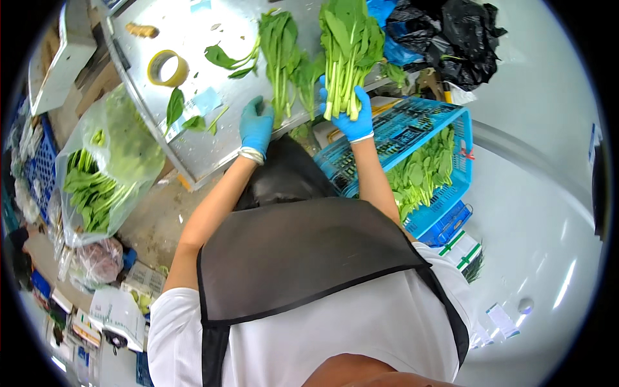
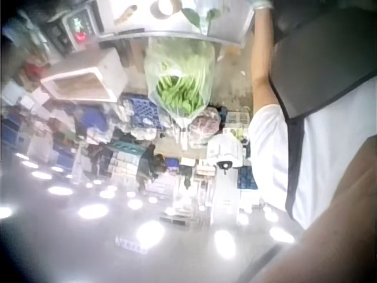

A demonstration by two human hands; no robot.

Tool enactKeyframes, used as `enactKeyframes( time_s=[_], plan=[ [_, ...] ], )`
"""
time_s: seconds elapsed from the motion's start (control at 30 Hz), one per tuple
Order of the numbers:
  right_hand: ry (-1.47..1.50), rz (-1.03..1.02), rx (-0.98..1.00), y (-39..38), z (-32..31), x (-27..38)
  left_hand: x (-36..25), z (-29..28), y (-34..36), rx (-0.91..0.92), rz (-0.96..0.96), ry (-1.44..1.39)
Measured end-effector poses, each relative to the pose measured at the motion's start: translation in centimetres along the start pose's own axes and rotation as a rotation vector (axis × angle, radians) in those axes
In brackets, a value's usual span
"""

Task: The person takes bundles of leafy greens from a crate, removes individual yellowed or damaged leaves by hand, and places the sorted greens into plastic bags on a table or back into a crate.

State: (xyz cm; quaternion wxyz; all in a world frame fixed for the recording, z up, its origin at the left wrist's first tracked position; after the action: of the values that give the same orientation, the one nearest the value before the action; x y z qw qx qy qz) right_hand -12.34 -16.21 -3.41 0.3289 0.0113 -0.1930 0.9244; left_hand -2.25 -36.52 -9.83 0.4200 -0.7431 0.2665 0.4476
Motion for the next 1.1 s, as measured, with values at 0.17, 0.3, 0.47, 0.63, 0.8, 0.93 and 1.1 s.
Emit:
enactKeyframes(
  time_s=[0.17, 0.3, 0.47, 0.63, 0.8, 0.93, 1.1],
  plan=[
    [0.002, -0.003, -0.024, -1.9, 0.8, 0.8, -6.7, 3.0, -1.5, 0.146, 0.02, -0.255],
    [0.196, 0.074, 0.106, -2.6, 2.8, -2.0, -8.2, 7.5, -3.0, 0.808, -0.236, -0.809],
    [-0.224, 0.586, -0.08, -2.5, 0.6, -7.9, -6.1, 8.2, -3.4, 1.03, -0.599, -1.29],
    [-1.597, 0.293, -0.761, -2.4, 0.3, -0.4, -2.6, 7.2, -2.2, 0.816, -0.673, -1.317],
    [-1.759, 0.063, -0.632, -1.8, 5.3, -1.6, -4.1, 8.0, -2.9, 0.719, -0.506, -1.172],
    [-1.349, 0.052, -0.5, -2.1, 3.8, -1.7, -5.5, 8.1, -2.7, 0.731, -0.407, -1.196],
    [-1.142, -0.013, -0.525, -4.4, 5.9, -2.1, -4.9, 7.6, -1.1, 0.7, -0.46, -1.322]
  ],
)
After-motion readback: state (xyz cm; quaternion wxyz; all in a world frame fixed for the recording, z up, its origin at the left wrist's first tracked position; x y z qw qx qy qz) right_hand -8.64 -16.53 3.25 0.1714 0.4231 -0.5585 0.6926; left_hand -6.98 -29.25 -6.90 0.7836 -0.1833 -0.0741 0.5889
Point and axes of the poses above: each hand's wrist, its own y-axis towards the middle knuckle, its own z-axis out of the palm, x = y × z, the point moved 7 cm from there along y, towards the middle knuckle, and after that the axes turned 3 degrees about z, right-handed, at the moved point
